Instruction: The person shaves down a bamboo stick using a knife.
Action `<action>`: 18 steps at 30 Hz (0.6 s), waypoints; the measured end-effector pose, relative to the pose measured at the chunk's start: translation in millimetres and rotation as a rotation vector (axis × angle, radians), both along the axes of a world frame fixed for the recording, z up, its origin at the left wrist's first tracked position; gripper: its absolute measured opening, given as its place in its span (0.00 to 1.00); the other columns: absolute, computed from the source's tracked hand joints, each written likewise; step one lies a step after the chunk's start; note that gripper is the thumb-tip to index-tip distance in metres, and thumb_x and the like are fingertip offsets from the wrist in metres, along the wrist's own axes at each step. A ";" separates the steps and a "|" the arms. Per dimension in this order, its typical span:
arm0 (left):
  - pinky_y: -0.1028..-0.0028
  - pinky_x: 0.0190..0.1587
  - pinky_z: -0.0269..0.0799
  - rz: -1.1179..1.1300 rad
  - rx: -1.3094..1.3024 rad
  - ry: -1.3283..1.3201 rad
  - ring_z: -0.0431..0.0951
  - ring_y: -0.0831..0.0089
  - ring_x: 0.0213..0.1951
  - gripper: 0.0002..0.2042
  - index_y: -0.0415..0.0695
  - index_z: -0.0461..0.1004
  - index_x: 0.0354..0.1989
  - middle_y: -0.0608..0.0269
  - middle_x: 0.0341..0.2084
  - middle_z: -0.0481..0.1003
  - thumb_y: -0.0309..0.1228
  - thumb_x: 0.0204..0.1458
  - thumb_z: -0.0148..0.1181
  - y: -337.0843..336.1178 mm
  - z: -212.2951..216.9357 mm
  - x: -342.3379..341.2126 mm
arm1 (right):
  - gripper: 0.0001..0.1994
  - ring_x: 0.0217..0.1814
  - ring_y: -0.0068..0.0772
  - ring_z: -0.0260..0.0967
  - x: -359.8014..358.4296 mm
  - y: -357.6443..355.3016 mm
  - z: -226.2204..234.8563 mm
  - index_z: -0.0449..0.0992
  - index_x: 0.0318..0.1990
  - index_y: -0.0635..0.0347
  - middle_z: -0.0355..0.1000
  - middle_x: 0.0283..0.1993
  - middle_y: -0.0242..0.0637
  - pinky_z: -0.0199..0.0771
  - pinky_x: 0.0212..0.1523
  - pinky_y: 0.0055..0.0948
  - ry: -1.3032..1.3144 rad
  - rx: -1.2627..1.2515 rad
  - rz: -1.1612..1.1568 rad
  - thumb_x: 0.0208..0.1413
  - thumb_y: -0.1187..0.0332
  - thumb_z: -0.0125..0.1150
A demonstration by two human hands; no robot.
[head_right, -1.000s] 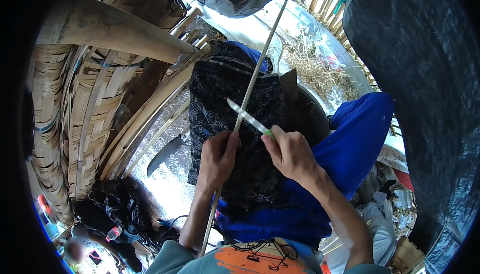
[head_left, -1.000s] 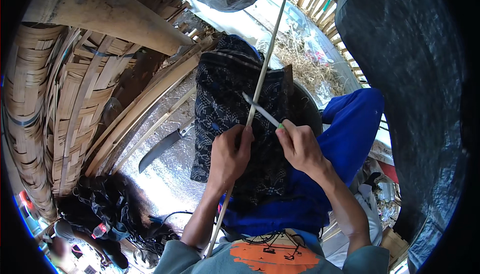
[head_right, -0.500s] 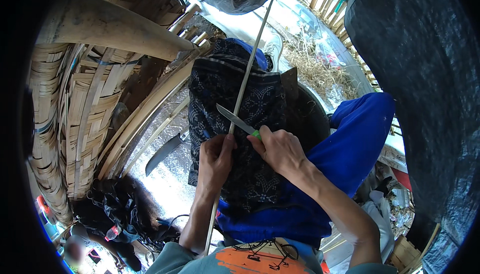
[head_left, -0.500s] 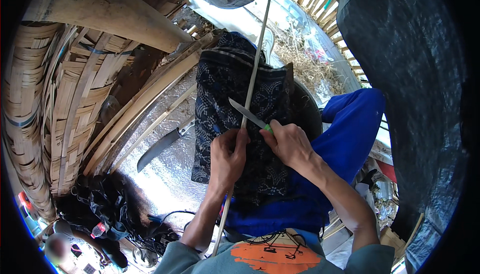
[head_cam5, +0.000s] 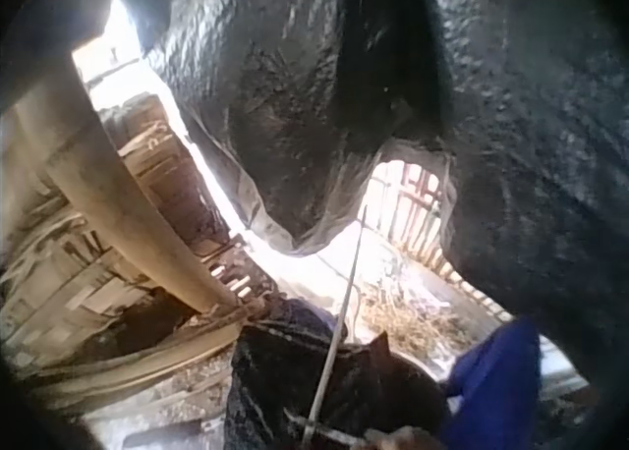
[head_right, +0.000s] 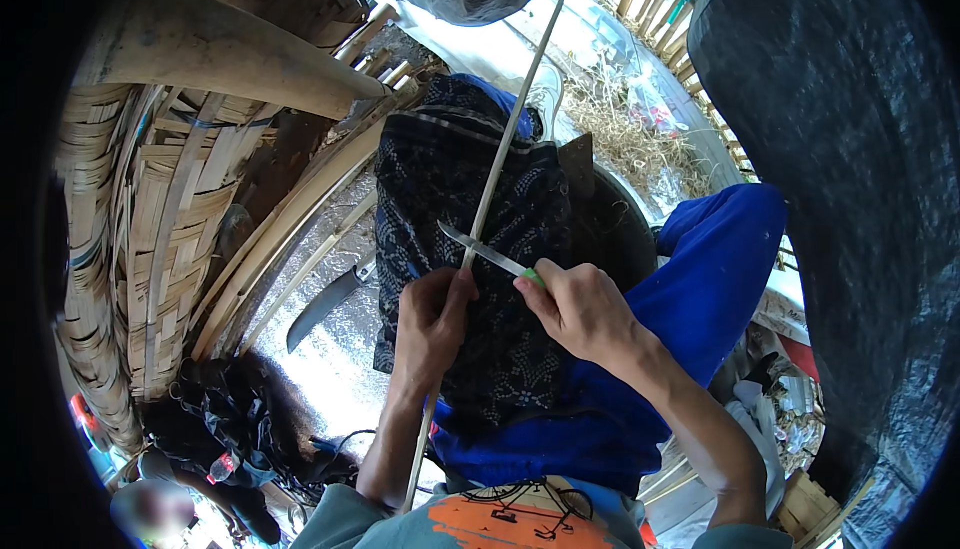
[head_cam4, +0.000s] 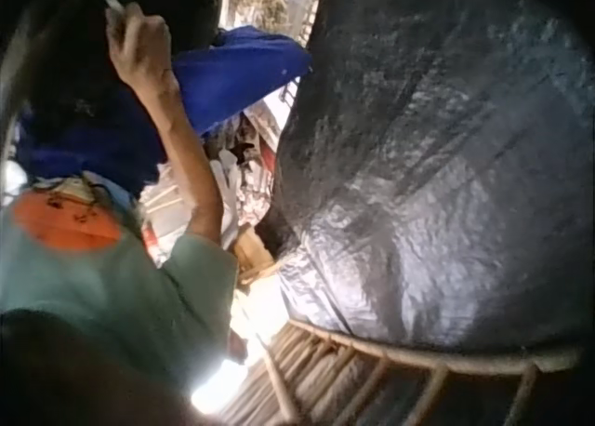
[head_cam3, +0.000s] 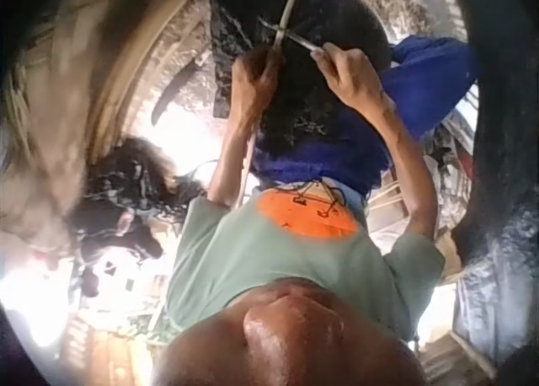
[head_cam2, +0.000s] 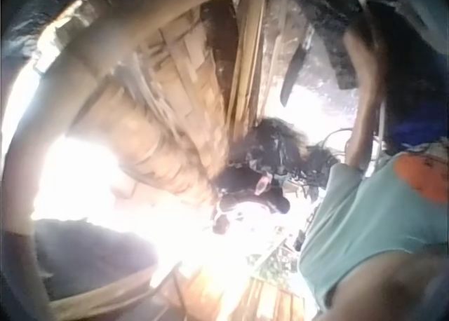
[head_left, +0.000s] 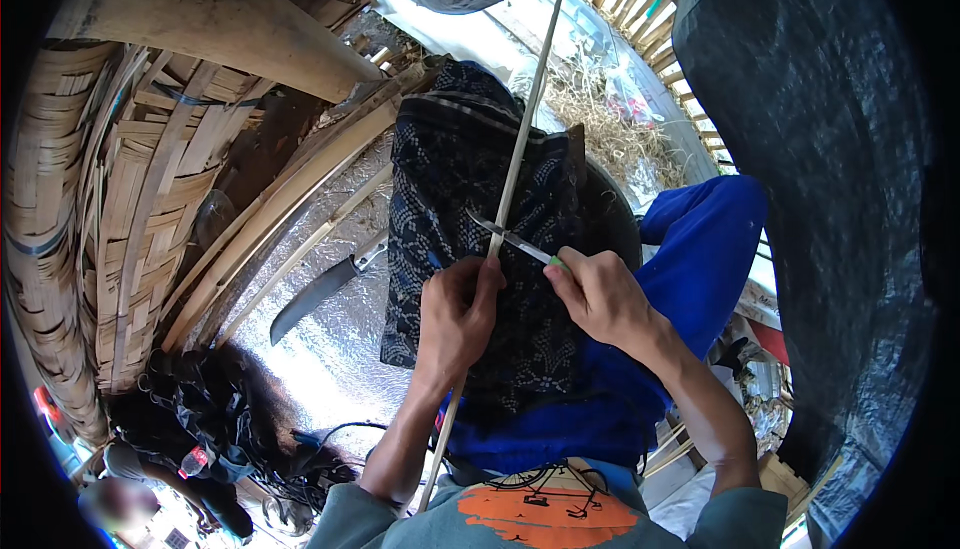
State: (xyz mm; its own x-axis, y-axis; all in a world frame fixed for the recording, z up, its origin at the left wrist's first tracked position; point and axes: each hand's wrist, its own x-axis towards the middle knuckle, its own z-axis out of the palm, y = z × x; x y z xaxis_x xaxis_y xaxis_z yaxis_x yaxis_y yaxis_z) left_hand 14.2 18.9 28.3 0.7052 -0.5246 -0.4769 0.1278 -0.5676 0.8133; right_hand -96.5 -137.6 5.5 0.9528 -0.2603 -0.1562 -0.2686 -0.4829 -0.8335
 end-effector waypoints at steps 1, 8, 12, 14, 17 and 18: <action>0.74 0.18 0.54 -0.004 0.015 -0.047 0.62 0.81 0.14 0.16 0.35 0.74 0.24 0.66 0.09 0.65 0.35 0.61 0.52 -1.7 1.6 -0.5 | 0.15 0.15 0.54 0.64 -1.6 0.2 -0.1 0.65 0.25 0.65 0.60 0.13 0.48 0.56 0.16 0.40 0.046 0.014 0.019 0.62 0.66 0.54; 0.71 0.21 0.61 -0.083 0.178 -0.251 0.71 0.73 0.15 0.14 0.33 0.77 0.28 0.53 0.14 0.73 0.33 0.58 0.53 -4.3 3.9 -2.7 | 0.18 0.16 0.51 0.70 -1.6 5.6 -10.0 0.65 0.24 0.62 0.65 0.12 0.46 0.66 0.13 0.40 0.051 -0.180 0.049 0.62 0.60 0.54; 0.67 0.17 0.60 -0.035 0.104 -0.338 0.71 0.60 0.11 0.11 0.34 0.75 0.25 0.50 0.10 0.69 0.29 0.56 0.55 -3.8 -0.2 -7.7 | 0.18 0.16 0.50 0.72 2.6 22.2 -9.5 0.65 0.24 0.61 0.67 0.12 0.45 0.70 0.13 0.40 0.100 -0.294 -0.035 0.62 0.59 0.55; 0.67 0.17 0.60 0.000 0.078 -0.342 0.71 0.61 0.11 0.11 0.34 0.75 0.25 0.50 0.10 0.69 0.29 0.56 0.55 -3.1 -0.6 -9.9 | 0.19 0.16 0.49 0.72 0.8 32.0 -18.8 0.65 0.24 0.61 0.67 0.12 0.44 0.72 0.14 0.40 0.077 -0.328 -0.067 0.62 0.56 0.55; 0.67 0.17 0.60 0.005 0.104 -0.308 0.71 0.62 0.12 0.12 0.34 0.75 0.25 0.51 0.10 0.69 0.29 0.56 0.55 -5.1 2.7 -7.8 | 0.20 0.17 0.50 0.72 6.6 32.0 -18.8 0.65 0.24 0.61 0.67 0.12 0.45 0.72 0.14 0.40 0.105 -0.302 -0.088 0.62 0.56 0.54; 0.67 0.17 0.60 0.003 0.104 -0.307 0.71 0.62 0.12 0.12 0.34 0.75 0.25 0.51 0.10 0.69 0.29 0.56 0.55 -4.5 3.3 -7.5 | 0.20 0.17 0.50 0.72 8.0 33.7 -20.8 0.65 0.24 0.61 0.67 0.12 0.45 0.72 0.14 0.40 0.107 -0.302 -0.089 0.62 0.56 0.54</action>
